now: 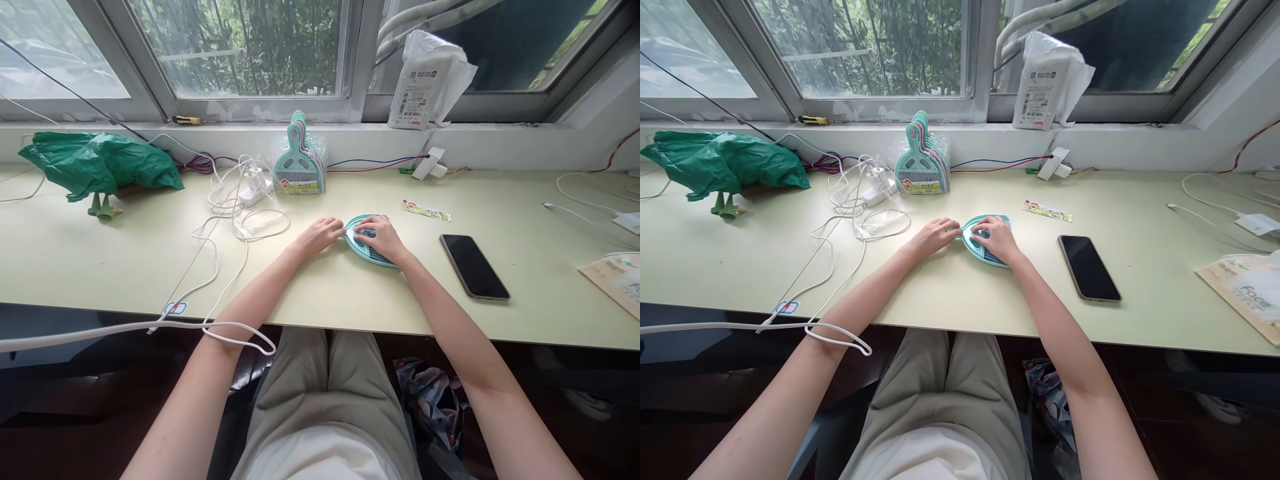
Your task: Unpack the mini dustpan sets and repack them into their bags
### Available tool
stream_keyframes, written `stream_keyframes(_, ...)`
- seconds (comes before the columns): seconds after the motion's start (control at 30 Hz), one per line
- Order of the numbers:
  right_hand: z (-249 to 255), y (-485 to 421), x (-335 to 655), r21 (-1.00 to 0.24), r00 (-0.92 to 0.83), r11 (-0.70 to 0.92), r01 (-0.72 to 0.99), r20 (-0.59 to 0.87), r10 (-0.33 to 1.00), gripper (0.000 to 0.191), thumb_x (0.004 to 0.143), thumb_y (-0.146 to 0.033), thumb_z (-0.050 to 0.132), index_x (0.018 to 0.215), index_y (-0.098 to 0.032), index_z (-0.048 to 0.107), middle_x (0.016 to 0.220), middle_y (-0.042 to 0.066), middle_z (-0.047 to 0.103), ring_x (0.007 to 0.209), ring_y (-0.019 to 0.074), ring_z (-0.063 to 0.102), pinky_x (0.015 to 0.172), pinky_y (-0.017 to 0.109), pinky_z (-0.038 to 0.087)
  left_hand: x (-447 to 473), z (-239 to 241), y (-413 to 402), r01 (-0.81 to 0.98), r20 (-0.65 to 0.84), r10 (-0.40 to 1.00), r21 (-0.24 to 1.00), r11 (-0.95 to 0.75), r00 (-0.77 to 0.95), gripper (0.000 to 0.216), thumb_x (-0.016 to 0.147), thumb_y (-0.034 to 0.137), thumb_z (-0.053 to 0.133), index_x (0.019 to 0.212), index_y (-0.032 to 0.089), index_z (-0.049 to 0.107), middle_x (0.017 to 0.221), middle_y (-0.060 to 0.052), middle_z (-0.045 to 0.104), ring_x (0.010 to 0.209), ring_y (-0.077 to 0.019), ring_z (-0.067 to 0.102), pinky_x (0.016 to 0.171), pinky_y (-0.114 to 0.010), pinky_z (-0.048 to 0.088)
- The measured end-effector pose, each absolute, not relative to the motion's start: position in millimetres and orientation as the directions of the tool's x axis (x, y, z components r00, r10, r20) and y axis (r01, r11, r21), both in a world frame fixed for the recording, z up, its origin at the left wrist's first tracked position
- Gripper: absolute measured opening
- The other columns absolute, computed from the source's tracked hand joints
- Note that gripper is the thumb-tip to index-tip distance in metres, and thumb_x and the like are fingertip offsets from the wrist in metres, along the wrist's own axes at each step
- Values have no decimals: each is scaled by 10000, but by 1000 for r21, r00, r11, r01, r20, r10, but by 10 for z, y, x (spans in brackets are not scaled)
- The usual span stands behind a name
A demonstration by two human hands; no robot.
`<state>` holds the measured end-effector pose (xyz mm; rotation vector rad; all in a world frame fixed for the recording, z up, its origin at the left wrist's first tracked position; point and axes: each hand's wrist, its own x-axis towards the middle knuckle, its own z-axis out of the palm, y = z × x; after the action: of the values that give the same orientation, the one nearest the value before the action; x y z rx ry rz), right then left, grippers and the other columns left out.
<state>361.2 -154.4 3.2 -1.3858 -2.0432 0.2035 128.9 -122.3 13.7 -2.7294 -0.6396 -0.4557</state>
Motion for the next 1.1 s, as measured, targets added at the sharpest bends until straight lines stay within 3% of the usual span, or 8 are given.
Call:
stream_keyframes(0.2, 1, -1520, 3593, -487, -235, 460, 743, 453, 860, 162, 817, -354, 710, 883, -225, 783, 1029, 76, 722, 1036, 279, 606, 971, 446, 440, 1316, 156, -1273, 415, 334, 324, -250, -875, 885, 337, 958, 80, 387, 1180, 158, 628, 1145, -118, 672, 1063, -194, 616, 842, -303, 486)
stream_keyframes(0.47, 21, -1527, 3598, -486, -241, 447, 751, 429, 870, 169, 826, -367, 699, 890, -232, 779, 1038, 78, 722, 1046, 283, 612, 967, 455, 444, 1330, 169, -1337, 483, 280, 414, -258, -837, 866, 351, 935, 45, 414, 1199, 161, 614, 1185, -113, 683, 1003, -177, 660, 697, -261, 477)
stream_keyframes(0.77, 22, -1521, 3602, -496, -247, 449, 743, 421, 873, 172, 824, -363, 695, 884, -227, 782, 1010, 76, 727, 1033, 284, 613, 954, 454, 449, 1362, 198, -1386, 524, 224, 485, -177, -833, 845, 363, 906, 23, 415, 1181, 165, 604, 1075, -105, 687, 929, -155, 680, 731, -239, 466)
stream_keyframes(1.1, 13, -1510, 3615, -517, -246, 452, 727, 419, 874, 168, 816, -377, 704, 874, -239, 782, 1018, 67, 724, 1031, 280, 616, 958, 450, 456, 1382, 251, -1424, 534, 157, 511, -222, -816, 845, 342, 913, 40, 418, 1188, 159, 583, 1080, -108, 678, 923, -155, 679, 733, -234, 447)
